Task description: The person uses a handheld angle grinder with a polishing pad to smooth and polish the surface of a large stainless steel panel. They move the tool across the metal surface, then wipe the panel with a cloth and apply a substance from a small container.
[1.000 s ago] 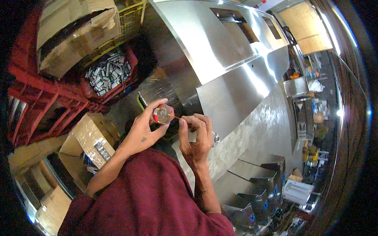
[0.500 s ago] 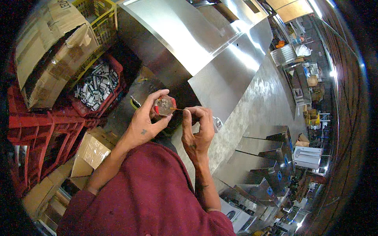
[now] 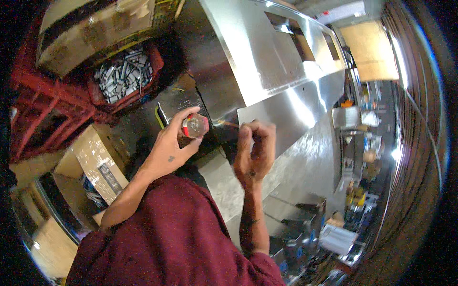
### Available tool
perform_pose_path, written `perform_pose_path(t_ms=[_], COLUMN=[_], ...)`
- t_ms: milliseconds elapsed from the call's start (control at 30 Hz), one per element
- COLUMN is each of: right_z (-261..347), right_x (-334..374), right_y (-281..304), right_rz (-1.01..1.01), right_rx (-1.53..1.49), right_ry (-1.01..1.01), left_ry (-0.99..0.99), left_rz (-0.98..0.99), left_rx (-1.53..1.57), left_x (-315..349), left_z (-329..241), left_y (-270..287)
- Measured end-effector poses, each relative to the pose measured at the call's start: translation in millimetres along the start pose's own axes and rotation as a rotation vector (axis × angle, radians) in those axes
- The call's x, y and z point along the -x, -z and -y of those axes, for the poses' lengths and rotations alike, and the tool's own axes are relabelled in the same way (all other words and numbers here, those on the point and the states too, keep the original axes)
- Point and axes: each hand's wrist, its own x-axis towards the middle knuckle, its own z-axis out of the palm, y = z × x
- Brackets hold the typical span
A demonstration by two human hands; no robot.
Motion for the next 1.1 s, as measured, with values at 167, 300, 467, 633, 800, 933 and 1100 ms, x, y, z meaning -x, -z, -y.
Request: perform_pose_path(t_ms=[167, 300, 467, 633, 800, 933, 1100], right_z=[-55, -93, -114, -125, -136, -134, -130], right_x=[-104, -161, -187, -193, -195, -196, -193], right_y=[15, -11, -32, -45, -47, -45, -45], right_rz=[0.372, 0.688, 1.019, 1.132, 1.146, 1.166, 1.157], right_rx=[0.228, 0.242, 0.37, 0.396, 0.45, 0.52, 0.541], right_ry=[0.404, 0.64, 0.744, 0.85, 0.905, 0.925, 1.009], left_ry=[0.11, 0.15, 0.234, 0.224, 0.227, 0.215, 0.235], left_rz=[-0.237, -0.435, -0.578, -0.69, -0.793, -0.836, -0.796], left_rx=[0.015, 0.025, 0.096, 0.197, 0.306, 0.325, 0.329], left_x=[37, 79, 134, 161, 173, 182, 185], left_z=[13, 35, 55, 66, 69, 78, 78], left_y=[-42, -99, -157, -183, -185, -181, -172])
